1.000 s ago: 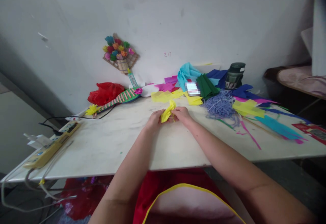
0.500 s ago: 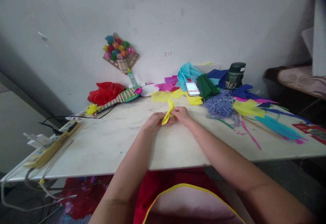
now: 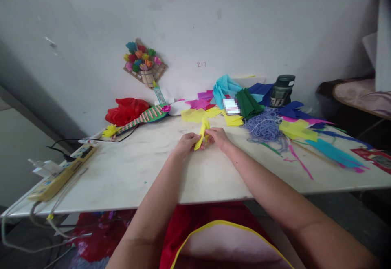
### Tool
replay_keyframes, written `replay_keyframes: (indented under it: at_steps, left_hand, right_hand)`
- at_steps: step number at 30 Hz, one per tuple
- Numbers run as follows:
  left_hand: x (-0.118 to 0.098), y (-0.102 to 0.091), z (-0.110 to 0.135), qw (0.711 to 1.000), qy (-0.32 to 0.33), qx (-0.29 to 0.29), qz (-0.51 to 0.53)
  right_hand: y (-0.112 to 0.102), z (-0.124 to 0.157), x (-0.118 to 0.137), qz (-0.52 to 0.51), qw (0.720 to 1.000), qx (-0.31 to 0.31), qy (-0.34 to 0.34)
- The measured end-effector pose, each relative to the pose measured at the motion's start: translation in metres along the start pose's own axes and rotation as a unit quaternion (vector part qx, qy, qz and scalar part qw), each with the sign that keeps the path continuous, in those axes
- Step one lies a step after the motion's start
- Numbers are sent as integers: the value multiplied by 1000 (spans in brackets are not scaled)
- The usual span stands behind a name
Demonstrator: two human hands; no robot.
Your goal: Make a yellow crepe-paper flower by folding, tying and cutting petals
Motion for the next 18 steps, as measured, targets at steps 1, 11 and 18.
replay_keyframes:
  at_steps: [1,11,18]
  left_hand:
    - [0,0,0,1000,4,0,8]
    - [-2,-6,-1,999,18,-12,-26]
    - [-3,-4,-2,999,26,-10,-33]
  right_hand:
    - [-1,0,0,-10,1000,-2,-1]
    - [-8,-5,-8,-42,999,-33,-5]
    - [-4,-6,-8,-34,999,-17,-14]
Point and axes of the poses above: each hand's wrist, its own z-axis away from the middle knuckle, its own y-axis out of the palm, x = y × z, the point moved 10 cm from there along -z, towards the middle knuckle, and after that the axes turned 12 degrees about x, right-handed, at the moved point
